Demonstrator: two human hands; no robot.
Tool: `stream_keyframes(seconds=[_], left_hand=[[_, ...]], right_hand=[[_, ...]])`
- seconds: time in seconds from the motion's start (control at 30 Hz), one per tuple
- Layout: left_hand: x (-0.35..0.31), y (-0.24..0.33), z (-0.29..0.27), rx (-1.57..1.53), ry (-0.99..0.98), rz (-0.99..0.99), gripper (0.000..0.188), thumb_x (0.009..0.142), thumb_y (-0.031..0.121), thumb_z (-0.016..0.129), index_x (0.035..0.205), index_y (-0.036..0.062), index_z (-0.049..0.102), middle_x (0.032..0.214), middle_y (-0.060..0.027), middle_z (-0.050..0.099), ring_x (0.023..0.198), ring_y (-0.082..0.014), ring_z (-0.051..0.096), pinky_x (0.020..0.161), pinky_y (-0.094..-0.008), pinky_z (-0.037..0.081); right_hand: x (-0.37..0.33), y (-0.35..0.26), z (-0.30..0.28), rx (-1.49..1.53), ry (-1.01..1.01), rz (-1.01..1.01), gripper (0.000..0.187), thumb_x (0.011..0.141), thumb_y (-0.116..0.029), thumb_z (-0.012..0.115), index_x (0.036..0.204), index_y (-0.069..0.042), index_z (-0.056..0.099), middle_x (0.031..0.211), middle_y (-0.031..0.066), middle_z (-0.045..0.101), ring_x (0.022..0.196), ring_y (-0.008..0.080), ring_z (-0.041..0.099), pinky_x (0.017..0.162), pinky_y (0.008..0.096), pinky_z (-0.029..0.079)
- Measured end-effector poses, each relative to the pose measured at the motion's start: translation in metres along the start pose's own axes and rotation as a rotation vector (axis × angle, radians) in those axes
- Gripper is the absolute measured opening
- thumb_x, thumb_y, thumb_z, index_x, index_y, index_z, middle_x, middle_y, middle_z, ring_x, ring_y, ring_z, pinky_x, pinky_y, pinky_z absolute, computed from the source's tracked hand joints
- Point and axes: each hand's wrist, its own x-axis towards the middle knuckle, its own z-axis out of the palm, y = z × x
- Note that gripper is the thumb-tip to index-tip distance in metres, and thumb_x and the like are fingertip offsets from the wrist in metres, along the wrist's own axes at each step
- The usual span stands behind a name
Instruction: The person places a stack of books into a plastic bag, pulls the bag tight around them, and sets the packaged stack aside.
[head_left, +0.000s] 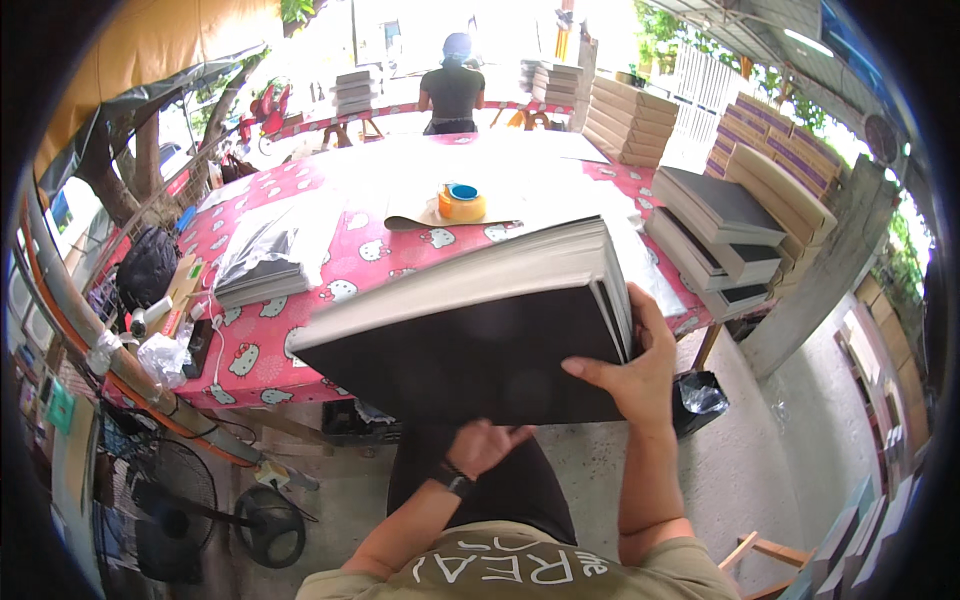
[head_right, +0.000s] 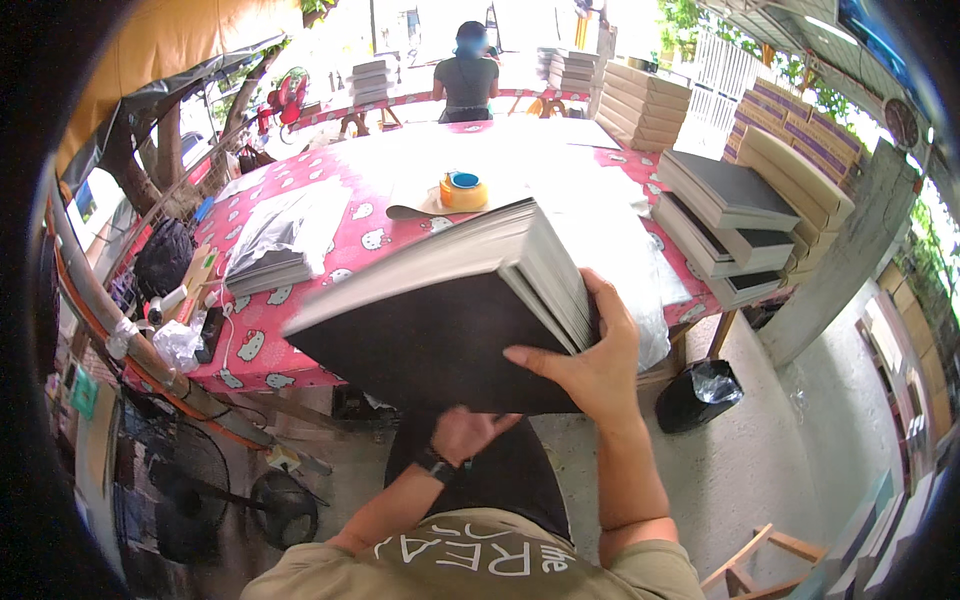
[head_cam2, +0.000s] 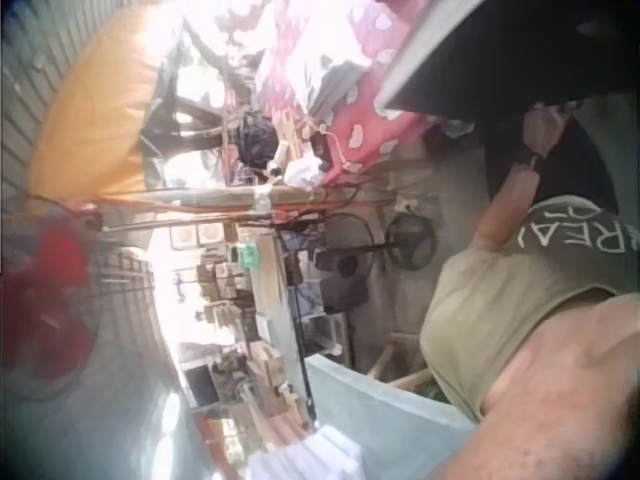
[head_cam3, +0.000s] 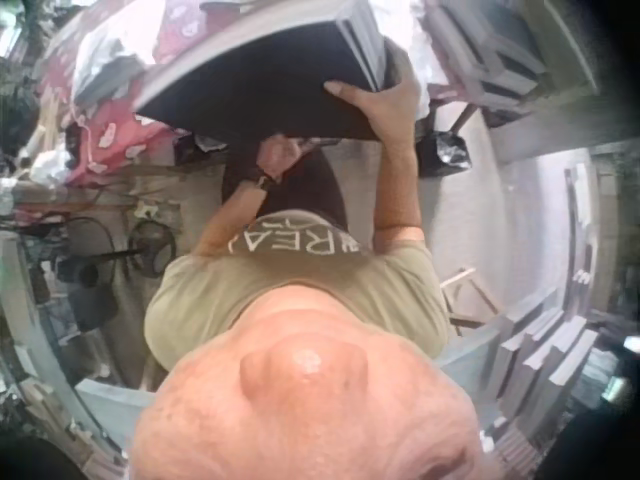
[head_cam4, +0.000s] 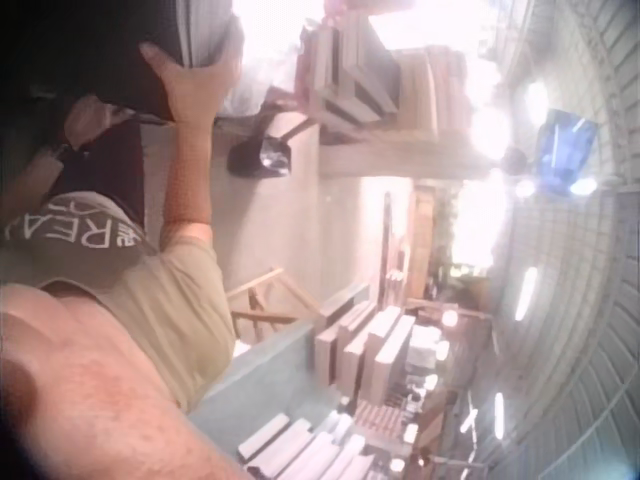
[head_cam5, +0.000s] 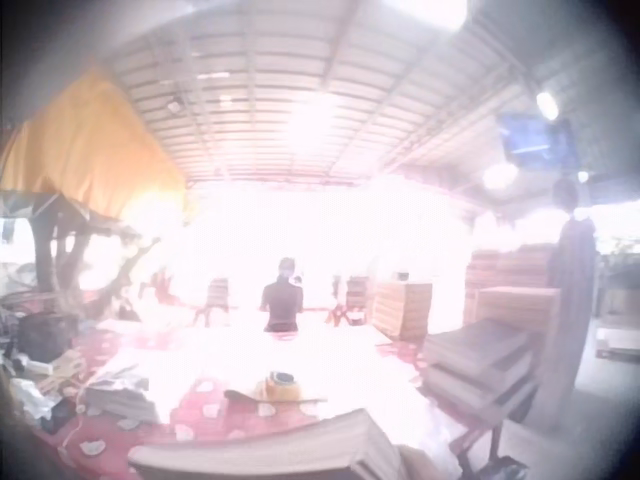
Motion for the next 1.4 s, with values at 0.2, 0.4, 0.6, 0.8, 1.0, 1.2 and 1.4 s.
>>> stream_keyframes(seconds=[0.2, 0.4, 0.6, 0.8, 1.0, 1.2, 1.4], left_hand=[[0.029, -0.077, 0.007, -0.412, -0.241, -0.313, 0.042, 0.078, 0.028, 0.056, 0.116, 0.0123, 0.047, 0.121, -0.0068, 0.046, 0.117, -0.0237, 0.038, 0.098, -0.0432, 0.028], [0.001, -0.043, 0.036, 0.097, -0.146, -0.626, 0.043, 0.076, 0.024, 0.061, 0.112, 0.0041, 0.048, 0.117, -0.0103, 0.048, 0.114, -0.0232, 0.041, 0.097, -0.0408, 0.03], [-0.071, 0.137, 0.068, 0.792, 0.321, 0.413, 0.03, 0.075, 0.02, 0.061, 0.095, -0.0001, 0.05, 0.089, -0.0132, 0.058, 0.082, -0.0211, 0.056, 0.077, -0.0313, 0.045], [-0.109, 0.162, -0.048, 1.145, 0.913, 0.514, 0.061, 0.071, 0.021, 0.067, 0.121, 0.0023, 0.037, 0.12, -0.0108, 0.039, 0.111, -0.0199, 0.038, 0.092, -0.0331, 0.032], [-0.109, 0.086, -0.095, 0.959, 0.82, 0.2, 0.066, 0.071, 0.019, 0.067, 0.124, -0.0006, 0.033, 0.122, -0.011, 0.04, 0.114, -0.0225, 0.037, 0.095, -0.0327, 0.03], [-0.1, 0.06, -0.092, 0.751, 0.823, -0.056, 0.059, 0.069, 0.014, 0.068, 0.118, -0.003, 0.04, 0.113, -0.0106, 0.049, 0.105, -0.0215, 0.046, 0.093, -0.0307, 0.032], [-0.095, 0.054, -0.096, 0.952, 0.864, -0.05, 0.061, 0.066, 0.015, 0.07, 0.116, -0.0043, 0.041, 0.113, -0.0113, 0.049, 0.103, -0.0215, 0.047, 0.09, -0.0305, 0.034]], right_hand=[[0.023, -0.037, 0.022, -0.429, -0.503, -0.346, 0.073, 0.046, -0.033, 0.079, 0.104, 0.001, 0.049, 0.095, 0.0152, 0.055, 0.091, 0.0308, 0.052, 0.083, 0.0381, 0.039], [0.024, 0.001, 0.109, -0.464, -0.817, -0.422, 0.072, 0.048, -0.038, 0.077, 0.104, 0.001, 0.05, 0.096, 0.016, 0.055, 0.093, 0.0315, 0.052, 0.083, 0.0394, 0.04], [0.083, 0.038, 0.177, -0.621, -1.003, -0.398, 0.057, 0.064, -0.041, 0.068, 0.102, -0.002, 0.053, 0.101, 0.0158, 0.055, 0.1, 0.0296, 0.049, 0.085, 0.0391, 0.038], [0.028, 0.117, 0.123, -0.179, 0.05, -0.263, 0.038, 0.076, -0.019, 0.062, 0.106, 0.0, 0.049, 0.101, 0.0134, 0.055, 0.093, 0.0244, 0.053, 0.082, 0.0337, 0.04], [-0.121, 0.224, 0.055, 0.187, 0.009, 0.616, 0.049, 0.079, -0.024, 0.059, 0.116, 0.002, 0.042, 0.115, 0.0139, 0.047, 0.108, 0.0215, 0.044, 0.09, 0.0316, 0.034], [-0.159, 0.242, 0.079, 0.368, -0.208, 0.755, 0.068, 0.08, -0.031, 0.058, 0.13, 0.001, 0.025, 0.13, 0.0177, 0.032, 0.122, 0.0246, 0.029, 0.099, 0.0324, 0.022], [-0.15, 0.253, 0.064, 0.252, -0.459, 0.737, 0.073, 0.08, -0.038, 0.054, 0.132, 0.0, 0.019, 0.133, 0.0183, 0.028, 0.125, 0.0242, 0.025, 0.1, 0.0315, 0.02]])
